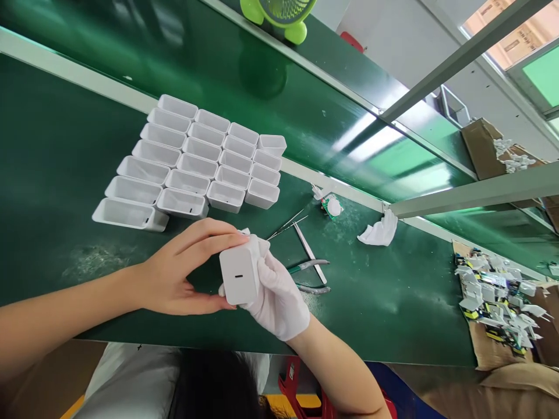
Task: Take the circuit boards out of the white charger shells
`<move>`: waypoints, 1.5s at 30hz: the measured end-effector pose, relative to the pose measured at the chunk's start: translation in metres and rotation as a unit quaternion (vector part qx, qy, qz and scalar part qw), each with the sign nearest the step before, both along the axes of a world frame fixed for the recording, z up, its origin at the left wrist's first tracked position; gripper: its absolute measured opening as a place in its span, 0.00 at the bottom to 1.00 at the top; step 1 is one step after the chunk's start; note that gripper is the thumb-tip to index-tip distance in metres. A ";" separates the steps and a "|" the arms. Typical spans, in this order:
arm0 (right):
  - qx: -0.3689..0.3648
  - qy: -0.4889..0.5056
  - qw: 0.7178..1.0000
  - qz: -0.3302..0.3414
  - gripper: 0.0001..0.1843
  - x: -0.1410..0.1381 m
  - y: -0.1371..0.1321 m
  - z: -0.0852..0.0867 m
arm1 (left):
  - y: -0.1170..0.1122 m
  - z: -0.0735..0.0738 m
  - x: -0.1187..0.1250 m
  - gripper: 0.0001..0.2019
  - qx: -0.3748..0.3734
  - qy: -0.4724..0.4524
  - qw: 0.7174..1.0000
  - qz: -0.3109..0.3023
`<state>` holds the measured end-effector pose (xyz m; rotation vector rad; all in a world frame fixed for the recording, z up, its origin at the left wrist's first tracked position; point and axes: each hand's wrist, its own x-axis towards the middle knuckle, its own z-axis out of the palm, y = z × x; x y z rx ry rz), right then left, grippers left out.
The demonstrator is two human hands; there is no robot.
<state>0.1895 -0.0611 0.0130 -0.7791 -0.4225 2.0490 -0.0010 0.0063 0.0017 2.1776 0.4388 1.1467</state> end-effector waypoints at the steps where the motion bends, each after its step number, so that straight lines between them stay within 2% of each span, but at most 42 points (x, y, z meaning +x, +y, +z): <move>1: 0.002 -0.011 1.000 0.003 0.20 0.000 0.000 0.001 | 0.000 0.001 0.000 0.34 0.000 0.002 1.000 0.000; 3: 0.022 -0.071 0.997 0.008 0.18 0.002 -0.001 0.002 | 0.000 0.003 -0.001 0.35 0.010 0.003 1.000 0.005; 5: 0.104 -0.209 0.972 -0.015 0.14 0.005 -0.003 0.003 | 0.000 0.006 -0.001 0.38 0.017 -0.004 0.999 0.033; 6: 0.180 -0.299 0.937 -0.034 0.12 0.007 -0.004 0.003 | -0.001 0.007 -0.001 0.41 0.014 -0.003 0.999 0.052; 7: 0.269 -0.385 0.881 -0.052 0.11 0.009 -0.006 0.003 | -0.002 0.007 -0.001 0.44 0.005 0.004 0.998 0.069; 9: 0.428 -0.498 0.751 -0.066 0.20 0.012 -0.008 -0.001 | -0.004 0.008 -0.001 0.49 -0.023 0.029 0.996 0.084; 10: 0.478 -0.521 0.704 -0.065 0.24 0.013 -0.009 -0.004 | -0.005 0.007 0.000 0.48 -0.036 0.046 0.995 0.083; 11: 0.510 -0.529 0.675 -0.066 0.28 0.014 -0.010 -0.007 | -0.006 0.006 0.000 0.46 -0.046 0.059 0.994 0.080; 12: 0.524 -0.530 0.663 -0.075 0.30 0.014 -0.010 -0.011 | -0.007 0.005 0.001 0.41 -0.052 0.064 0.994 0.075; 14: 0.529 -0.524 0.659 -0.104 0.31 0.014 -0.010 -0.016 | -0.009 0.003 0.002 0.31 -0.051 0.030 0.997 0.059; 16: 0.529 -0.521 0.656 -0.136 0.34 0.014 -0.011 -0.018 | -0.009 0.001 0.003 0.24 -0.043 -0.049 0.997 0.035; 18: 0.532 -0.520 0.652 -0.150 0.36 0.013 -0.011 -0.017 | -0.009 0.000 0.005 0.22 -0.054 -0.116 0.992 0.020; 21: 0.536 -0.532 0.641 -0.140 0.33 0.013 -0.012 -0.015 | -0.010 0.001 0.008 0.20 -0.077 -0.163 0.983 0.020; 24: 0.518 -0.529 0.657 -0.141 0.30 0.014 -0.014 -0.018 | -0.010 0.002 0.010 0.22 -0.064 -0.198 0.978 0.013; 26: 0.501 -0.517 0.676 -0.157 0.30 0.015 -0.015 -0.022 | -0.010 0.000 0.012 0.27 -0.055 -0.215 0.975 0.004; 28: 0.498 -0.515 0.677 -0.167 0.29 0.015 -0.016 -0.023 | -0.010 -0.001 0.011 0.32 -0.053 -0.227 0.972 -0.001; 31: 0.523 -0.544 0.636 -0.162 0.28 0.015 -0.014 -0.019 | -0.010 -0.002 0.008 0.33 -0.060 -0.194 0.979 -0.001; 35: 0.550 -0.616 0.542 -0.155 0.28 0.015 -0.011 -0.011 | -0.011 -0.001 0.001 0.33 -0.063 -0.139 0.988 0.004; 37: 0.553 -0.634 0.520 -0.148 0.27 0.015 -0.011 -0.011 | -0.010 -0.001 0.001 0.33 -0.067 -0.132 0.989 0.005; 39: 0.549 -0.635 0.523 -0.145 0.24 0.014 -0.012 -0.012 | -0.009 -0.001 0.001 0.31 -0.063 -0.127 0.990 0.006; 45: 0.525 -0.630 0.561 -0.115 0.12 0.016 -0.013 -0.015 | -0.009 0.000 0.002 0.28 -0.029 -0.108 0.994 0.003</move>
